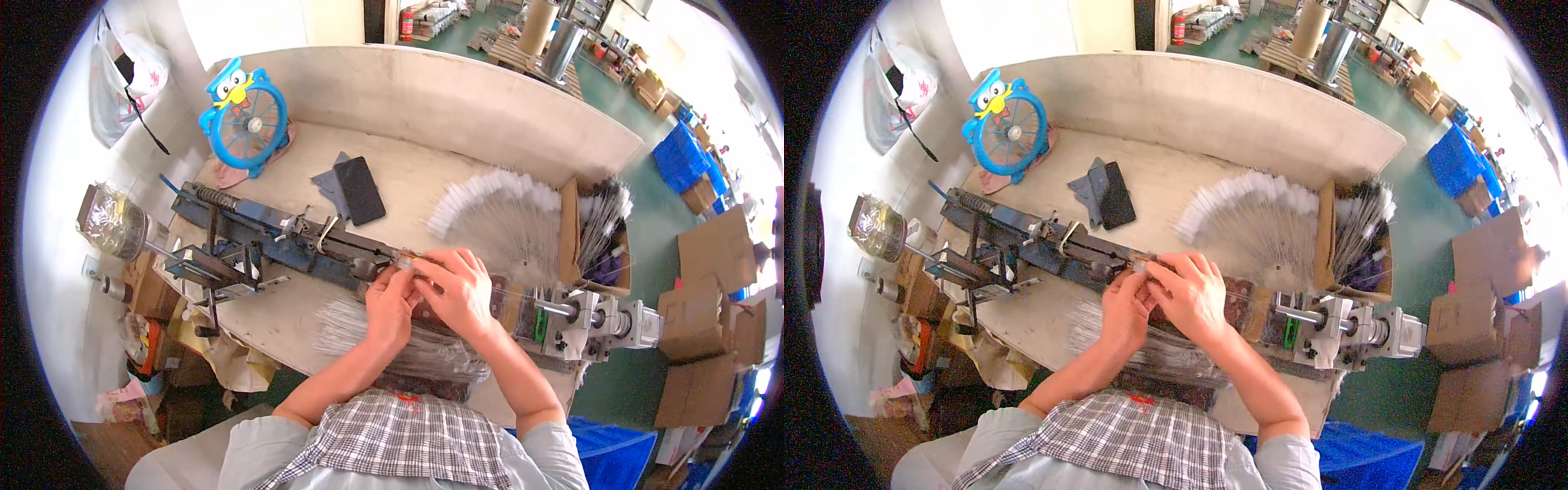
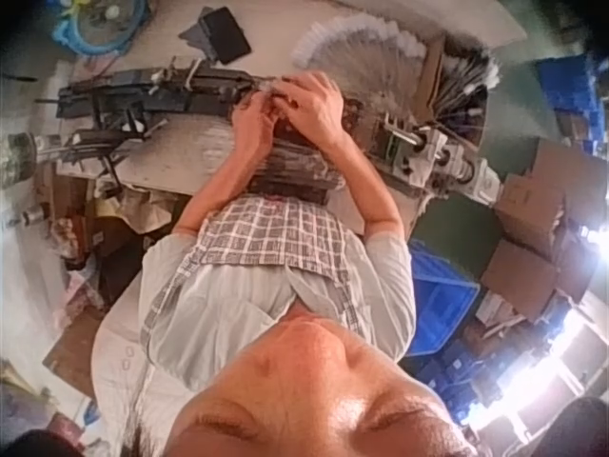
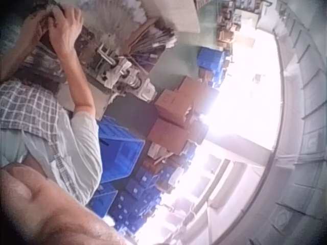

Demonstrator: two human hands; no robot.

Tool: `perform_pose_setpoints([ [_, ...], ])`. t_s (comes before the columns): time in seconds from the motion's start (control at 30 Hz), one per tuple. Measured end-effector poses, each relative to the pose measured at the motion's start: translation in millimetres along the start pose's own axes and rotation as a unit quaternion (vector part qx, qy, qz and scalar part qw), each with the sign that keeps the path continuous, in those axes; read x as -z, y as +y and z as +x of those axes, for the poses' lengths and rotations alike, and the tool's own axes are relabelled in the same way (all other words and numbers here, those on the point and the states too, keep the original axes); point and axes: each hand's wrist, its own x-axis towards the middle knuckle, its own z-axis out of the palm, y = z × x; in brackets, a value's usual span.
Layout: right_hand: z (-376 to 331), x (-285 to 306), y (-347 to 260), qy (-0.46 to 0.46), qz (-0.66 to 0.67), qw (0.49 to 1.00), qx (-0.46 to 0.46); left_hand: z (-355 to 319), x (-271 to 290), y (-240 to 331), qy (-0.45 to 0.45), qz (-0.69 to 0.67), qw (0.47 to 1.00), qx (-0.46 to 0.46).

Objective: Assembling industrial cleaning brushes using a manual mechanical jig at a workshop bench.

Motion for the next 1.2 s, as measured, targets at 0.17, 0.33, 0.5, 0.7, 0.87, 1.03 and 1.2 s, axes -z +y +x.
perform_pose_setpoints([
  [0.17, 0, -3, 4, -0.004, 0.007, 1.000, 0.006, 3, 5, 0, 0.011, -0.064, 0.997, 0.041],
  [0.33, 1, -3, -2, 0.011, 0.012, 1.000, -0.003, 1, 8, -2, -0.014, -0.037, 0.999, 0.014],
  [0.5, -1, -3, 3, 0.015, -0.003, 1.000, 0.006, 2, 3, -2, -0.006, -0.005, 1.000, 0.013],
  [0.7, -1, 1, 6, -0.004, -0.006, 1.000, 0.007, 4, 5, -5, -0.016, -0.008, 1.000, 0.003],
  [0.87, 7, 19, -5, -0.012, 0.007, 1.000, 0.004, 6, 7, -3, -0.031, 0.006, 0.999, 0.011],
  [1.03, -6, 28, 2, -0.113, -0.105, 0.988, -0.020, -6, 1, 12, -0.005, -0.026, 0.998, 0.048],
  [1.2, -14, 29, -1, -0.100, -0.105, 0.989, -0.010, -9, 2, 15, -0.017, 0.027, 0.998, 0.061],
])
